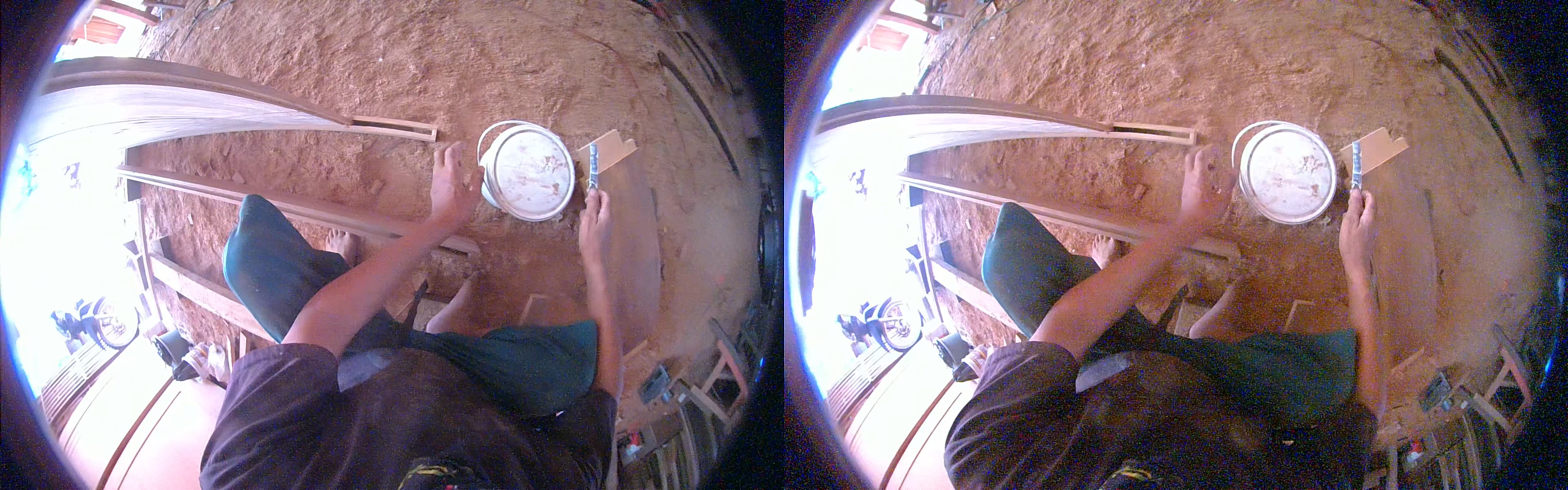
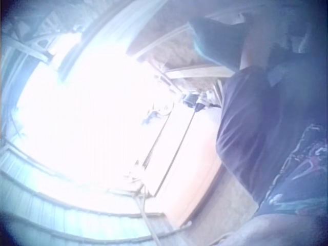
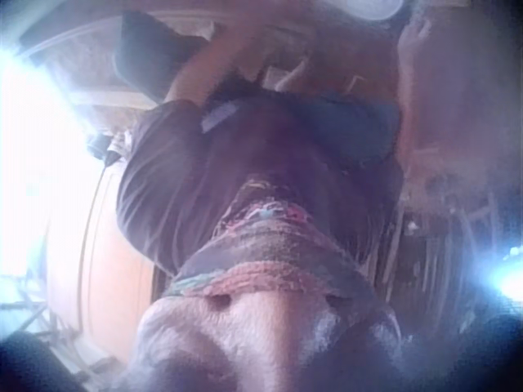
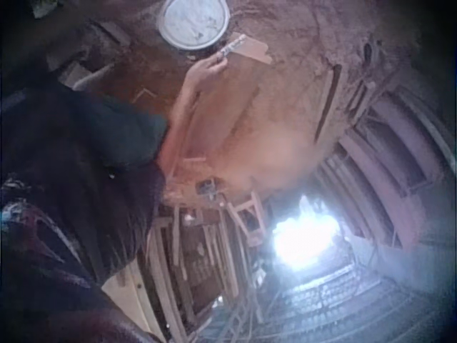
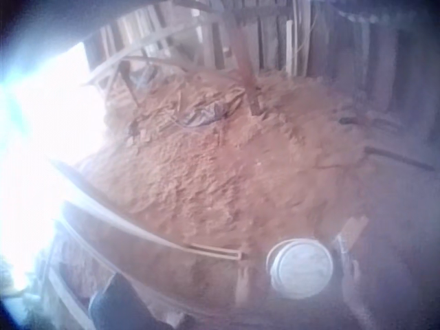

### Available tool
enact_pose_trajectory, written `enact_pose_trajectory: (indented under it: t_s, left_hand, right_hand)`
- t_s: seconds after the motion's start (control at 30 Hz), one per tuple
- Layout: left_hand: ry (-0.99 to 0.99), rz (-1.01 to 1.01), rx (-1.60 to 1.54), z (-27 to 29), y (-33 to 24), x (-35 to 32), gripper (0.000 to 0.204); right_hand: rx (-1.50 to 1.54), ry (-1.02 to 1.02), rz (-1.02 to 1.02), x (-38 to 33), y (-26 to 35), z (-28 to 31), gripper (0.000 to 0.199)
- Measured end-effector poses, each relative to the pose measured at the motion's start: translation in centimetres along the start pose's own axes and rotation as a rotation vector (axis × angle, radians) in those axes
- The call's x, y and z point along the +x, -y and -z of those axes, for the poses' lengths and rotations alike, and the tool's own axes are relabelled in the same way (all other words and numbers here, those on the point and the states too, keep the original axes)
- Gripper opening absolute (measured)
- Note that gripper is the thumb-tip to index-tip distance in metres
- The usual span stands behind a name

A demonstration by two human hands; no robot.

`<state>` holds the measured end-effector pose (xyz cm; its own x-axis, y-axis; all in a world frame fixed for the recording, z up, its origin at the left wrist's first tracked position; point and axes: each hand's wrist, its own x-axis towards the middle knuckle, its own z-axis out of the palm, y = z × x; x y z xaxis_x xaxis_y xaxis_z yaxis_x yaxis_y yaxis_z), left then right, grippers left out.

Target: The person sits on the floor and applies glue from a white bucket to a long, curved wooden frame using a small brush. The person repeatedly dips the brush into the bucket and spreads the glue along the frame's surface.

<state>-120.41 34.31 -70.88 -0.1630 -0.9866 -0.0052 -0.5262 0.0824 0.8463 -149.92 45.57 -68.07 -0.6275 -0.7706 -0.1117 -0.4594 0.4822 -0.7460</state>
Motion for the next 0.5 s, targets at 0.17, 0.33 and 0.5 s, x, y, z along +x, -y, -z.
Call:
enact_pose_trajectory:
  t_s: [0.17,0.33,0.5]
  left_hand:
    - [0.167,-0.158,0.000,-0.3,-2.2,-0.8,0.070]
    - [0.261,-0.170,0.017,-0.6,-4.2,-1.4,0.065]
    - [0.308,-0.374,-0.078,1.0,-3.1,-1.0,0.050]
  right_hand:
    - [0.199,0.191,-0.125,-0.6,3.2,-1.2,0.039]
    - [0.151,0.043,0.013,0.4,0.9,-1.4,0.033]
    - [0.421,0.145,-0.183,-0.5,6.3,0.0,0.028]
